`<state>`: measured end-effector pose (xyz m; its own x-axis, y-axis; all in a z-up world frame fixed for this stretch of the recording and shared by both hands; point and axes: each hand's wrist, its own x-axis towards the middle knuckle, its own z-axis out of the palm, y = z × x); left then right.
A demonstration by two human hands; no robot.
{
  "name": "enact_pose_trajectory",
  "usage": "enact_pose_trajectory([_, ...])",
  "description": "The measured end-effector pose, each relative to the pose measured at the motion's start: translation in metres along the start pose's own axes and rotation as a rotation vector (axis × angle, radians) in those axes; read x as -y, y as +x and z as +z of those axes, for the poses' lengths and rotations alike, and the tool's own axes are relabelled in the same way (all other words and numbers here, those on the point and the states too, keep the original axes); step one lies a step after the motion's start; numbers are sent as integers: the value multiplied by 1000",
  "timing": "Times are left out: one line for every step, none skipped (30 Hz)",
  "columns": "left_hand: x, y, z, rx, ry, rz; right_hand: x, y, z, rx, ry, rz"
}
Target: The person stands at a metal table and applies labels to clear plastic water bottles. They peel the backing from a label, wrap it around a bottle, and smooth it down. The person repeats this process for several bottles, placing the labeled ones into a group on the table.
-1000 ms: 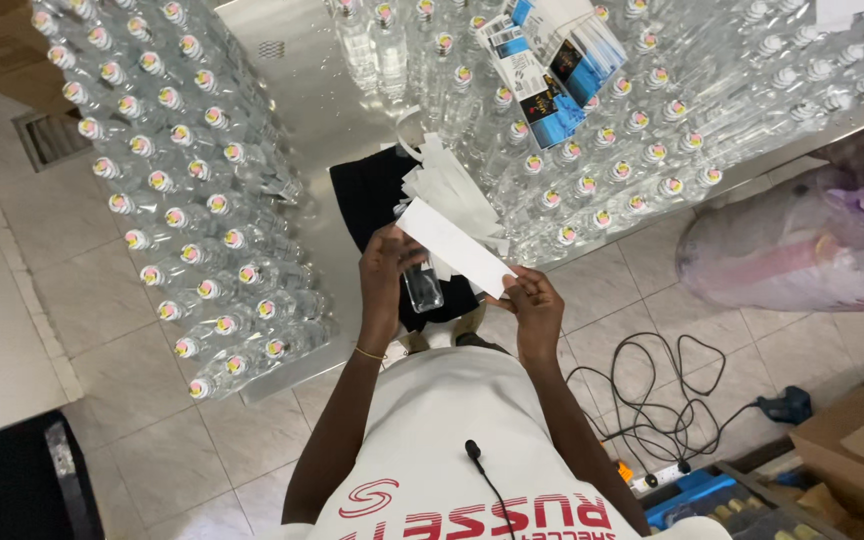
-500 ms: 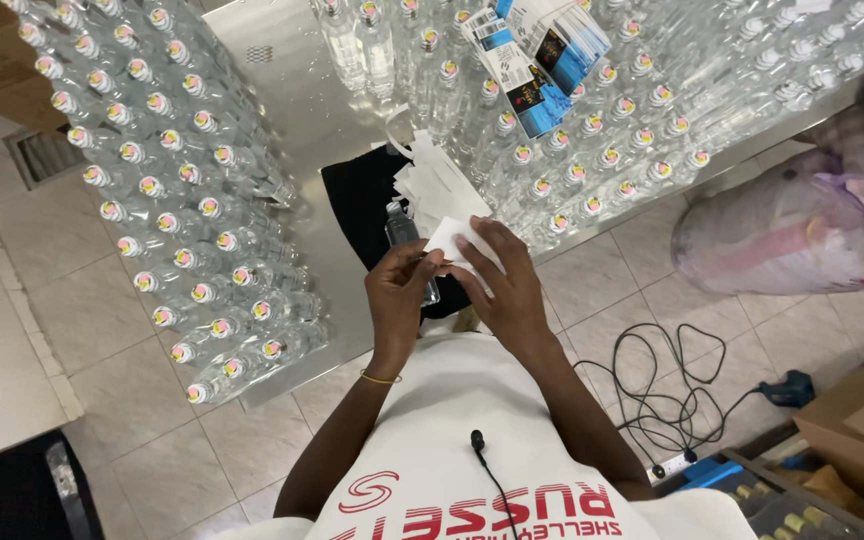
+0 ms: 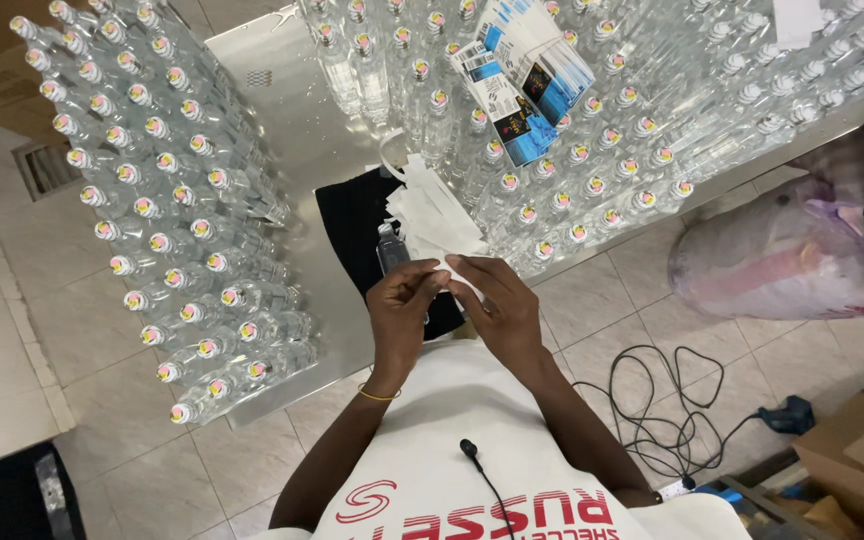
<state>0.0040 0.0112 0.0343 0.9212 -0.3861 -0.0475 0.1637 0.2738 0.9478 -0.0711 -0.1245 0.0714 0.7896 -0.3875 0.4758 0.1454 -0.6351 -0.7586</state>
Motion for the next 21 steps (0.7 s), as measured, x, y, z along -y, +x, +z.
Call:
enact_pose_trajectory([-6, 3, 6, 5, 0, 3, 1, 5, -5, -5, -2, -2])
enact_pose_trajectory([-12, 3, 11, 22, 10, 6, 3, 7, -10, 9, 64, 64])
enact_pose_trajectory([-17, 4, 16, 39, 21, 9, 5, 9, -15, 23, 129, 129])
enact_pose_trajectory([-18, 4, 20, 44, 20, 10, -2, 7, -15, 18, 127, 129])
enact_pose_trajectory([-18, 4, 25, 47, 1, -13, -9, 5, -15, 9, 290, 238])
enact_pose_trajectory([-18, 4, 30, 49, -20, -36, -16, 2, -15, 0, 452, 345])
enact_pose_trajectory([-14, 6, 32, 54, -22, -36, -13, 6, -17, -3, 449, 344])
enact_pose_trajectory([-11, 6, 32, 68, -10, -49, -10, 9, -18, -28, 488, 362])
enact_pose_trajectory([-7, 7, 33, 83, 1, -62, -7, 11, -18, -53, 528, 380])
enact_pose_trajectory([-10, 6, 33, 81, 2, -67, -15, 7, -17, -51, 528, 385])
enact_pose_trajectory([-12, 5, 34, 80, 19, -75, -23, 3, -15, -88, 532, 433])
enact_pose_trajectory([-15, 6, 34, 79, 35, -78, -31, 1, -12, -123, 537, 476])
enact_pose_trajectory([-9, 5, 30, 77, 35, -78, -43, -3, -6, -121, 537, 476])
enact_pose_trajectory([-4, 5, 27, 31, 40, -103, -55, -6, -1, -222, 583, 600])
enact_pose_trajectory([2, 4, 23, -15, 45, -127, -67, -9, 4, -323, 627, 723])
enact_pose_trajectory([0, 7, 20, -20, 46, -125, -66, -9, 0, -319, 630, 722])
enact_pose_trajectory([-2, 9, 17, -110, 24, -114, -65, -9, -5, -328, 636, 753])
enact_pose_trajectory([-5, 10, 13, -201, 4, -102, -63, -9, -8, -336, 643, 785])
enact_pose_trajectory([-2, 12, 6, -208, 7, -100, -60, -17, -11, -330, 648, 786])
enact_pose_trajectory([1, 16, 0, -262, -16, -77, -58, -23, -15, -219, 610, 778])
enact_pose_trajectory([5, 20, -5, -317, -40, -54, -57, -30, -20, -109, 569, 768])
